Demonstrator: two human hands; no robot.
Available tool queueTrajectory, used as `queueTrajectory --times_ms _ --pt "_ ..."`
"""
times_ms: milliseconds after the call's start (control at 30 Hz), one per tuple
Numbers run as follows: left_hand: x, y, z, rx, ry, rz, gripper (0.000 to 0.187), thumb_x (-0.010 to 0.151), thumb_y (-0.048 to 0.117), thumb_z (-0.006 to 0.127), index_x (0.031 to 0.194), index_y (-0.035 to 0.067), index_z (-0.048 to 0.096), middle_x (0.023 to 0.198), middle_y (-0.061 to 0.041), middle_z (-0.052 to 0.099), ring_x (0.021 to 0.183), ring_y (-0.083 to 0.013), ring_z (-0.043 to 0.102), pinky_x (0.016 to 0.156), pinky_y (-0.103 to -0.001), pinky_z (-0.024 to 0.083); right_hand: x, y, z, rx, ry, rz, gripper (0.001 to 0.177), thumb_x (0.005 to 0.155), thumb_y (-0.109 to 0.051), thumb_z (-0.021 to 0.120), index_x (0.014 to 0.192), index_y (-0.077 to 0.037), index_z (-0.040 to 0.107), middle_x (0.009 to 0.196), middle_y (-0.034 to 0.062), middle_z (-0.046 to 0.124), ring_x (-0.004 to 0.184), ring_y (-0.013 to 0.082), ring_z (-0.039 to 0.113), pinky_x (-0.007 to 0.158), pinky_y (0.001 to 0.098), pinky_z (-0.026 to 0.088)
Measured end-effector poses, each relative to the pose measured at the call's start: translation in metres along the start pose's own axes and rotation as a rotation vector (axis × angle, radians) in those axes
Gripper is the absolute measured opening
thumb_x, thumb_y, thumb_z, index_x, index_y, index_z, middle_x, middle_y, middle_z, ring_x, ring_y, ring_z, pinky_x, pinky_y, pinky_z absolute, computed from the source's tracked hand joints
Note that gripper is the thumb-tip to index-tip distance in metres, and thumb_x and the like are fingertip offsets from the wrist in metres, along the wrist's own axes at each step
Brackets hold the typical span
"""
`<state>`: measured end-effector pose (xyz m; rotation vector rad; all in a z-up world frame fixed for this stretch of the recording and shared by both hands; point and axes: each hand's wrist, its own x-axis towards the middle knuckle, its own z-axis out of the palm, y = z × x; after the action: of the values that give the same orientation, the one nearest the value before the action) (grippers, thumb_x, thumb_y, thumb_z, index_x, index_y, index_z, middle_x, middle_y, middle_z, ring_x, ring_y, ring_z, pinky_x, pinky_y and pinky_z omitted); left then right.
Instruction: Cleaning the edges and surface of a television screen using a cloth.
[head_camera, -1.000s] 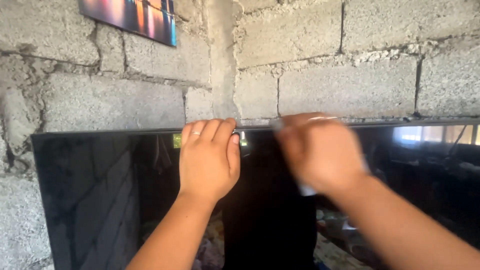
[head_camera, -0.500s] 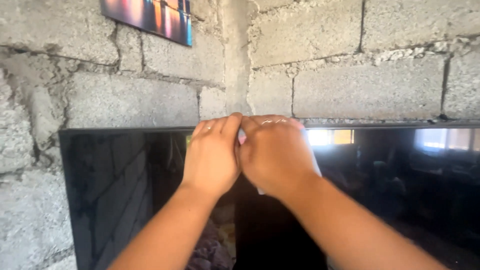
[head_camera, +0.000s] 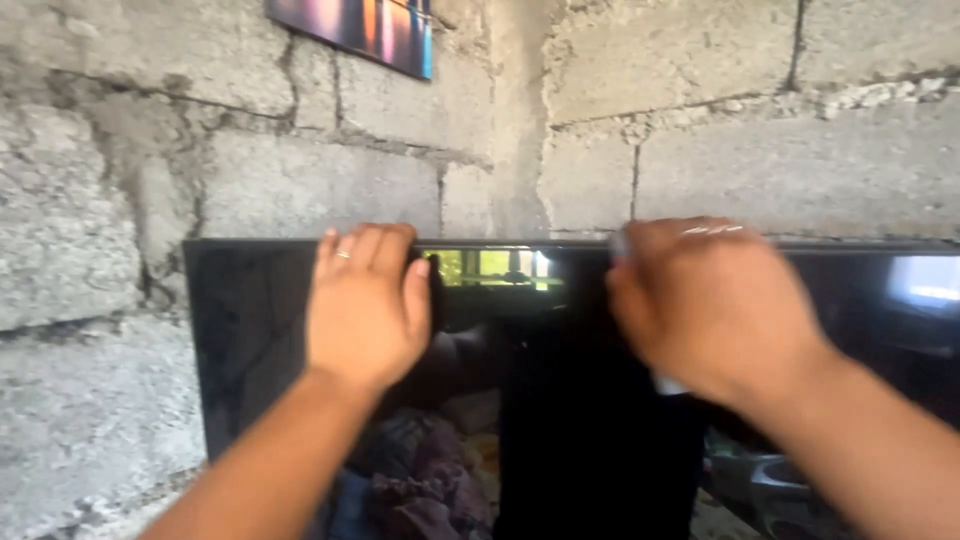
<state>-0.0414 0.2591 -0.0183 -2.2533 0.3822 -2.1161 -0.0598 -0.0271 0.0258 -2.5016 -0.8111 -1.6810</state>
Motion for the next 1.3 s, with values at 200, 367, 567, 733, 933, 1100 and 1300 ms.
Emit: queueTrajectory --times_ms 200,367,567,733,933,1100,1300 --pt "0.0 0.006 0.013 -0.111 0.05 -0.052 0.027 0.095 0.015 0.055 0.119 0.005 0.064 0.114 -0.015 0.066 0.116 -0.0364 0.059 0.114 -0.056 0.037 0.035 -0.074 0.036 0.206 0.06 -0.117 0.019 0.073 -0.021 0.064 0.086 -0.007 0.067 0.085 0.0167 0.073 0.088 0.0373 0.069 0.082 0.0507 0.051" --pt "0.0 -0.007 0.008 -0.182 0.021 -0.018 0.027 0.097 0.013 0.053 0.121 0.004 0.064 0.116 -0.015 0.066 0.116 -0.0364 0.059 0.111 -0.052 0.04 0.049 -0.097 0.058 0.263 0.199 -0.249 0.033 0.074 -0.02 0.064 0.1 0.0 0.068 0.095 0.0203 0.073 0.093 0.0383 0.07 0.087 0.0484 0.052" --pt "0.004 0.0 -0.002 -0.187 0.018 0.057 0.028 0.095 0.014 0.057 0.12 0.004 0.065 0.123 -0.016 0.064 0.116 -0.0378 0.059 0.106 -0.049 0.042 0.038 -0.044 0.035 0.302 0.067 -0.289 0.041 0.096 -0.029 0.057 0.124 -0.003 0.068 0.104 0.021 0.074 0.095 0.0389 0.07 0.087 0.0489 0.053" --pt "-0.002 0.007 0.007 -0.177 0.058 0.017 0.027 0.095 0.016 0.058 0.12 0.007 0.066 0.126 -0.016 0.061 0.118 -0.039 0.057 0.109 -0.049 0.042 0.019 -0.008 0.023 0.266 -0.008 -0.158 0.041 0.098 -0.037 0.059 0.127 -0.011 0.072 0.105 0.0187 0.077 0.093 0.0402 0.071 0.08 0.0502 0.055" --pt "-0.002 0.01 0.011 -0.08 0.109 -0.062 0.031 0.092 0.018 0.059 0.121 0.012 0.069 0.119 -0.008 0.067 0.118 -0.0356 0.056 0.111 -0.061 0.027 0.04 -0.065 0.038 0.161 -0.095 -0.087 0.033 0.086 -0.026 0.059 0.111 -0.008 0.07 0.085 0.02 0.074 0.086 0.0407 0.07 0.079 0.0531 0.054" --pt "0.0 -0.015 0.005 -0.184 -0.019 -0.097 0.037 0.088 0.014 0.057 0.123 0.004 0.066 0.115 -0.015 0.068 0.115 -0.0372 0.059 0.105 -0.05 0.041 0.063 -0.112 0.074 0.333 0.209 -0.32 0.03 0.084 -0.018 0.061 0.104 0.003 0.069 0.094 0.0201 0.074 0.088 0.0386 0.071 0.085 0.0485 0.055" --pt "-0.004 -0.059 -0.002 -0.12 -0.111 -0.069 0.03 0.088 0.013 0.056 0.114 0.007 0.07 0.113 -0.016 0.07 0.113 -0.0387 0.061 0.107 -0.051 0.042 0.051 -0.063 0.061 0.266 0.064 -0.484 0.047 0.098 -0.025 0.049 0.131 0.005 0.061 0.097 0.0225 0.074 0.093 0.0373 0.072 0.088 0.049 0.054"
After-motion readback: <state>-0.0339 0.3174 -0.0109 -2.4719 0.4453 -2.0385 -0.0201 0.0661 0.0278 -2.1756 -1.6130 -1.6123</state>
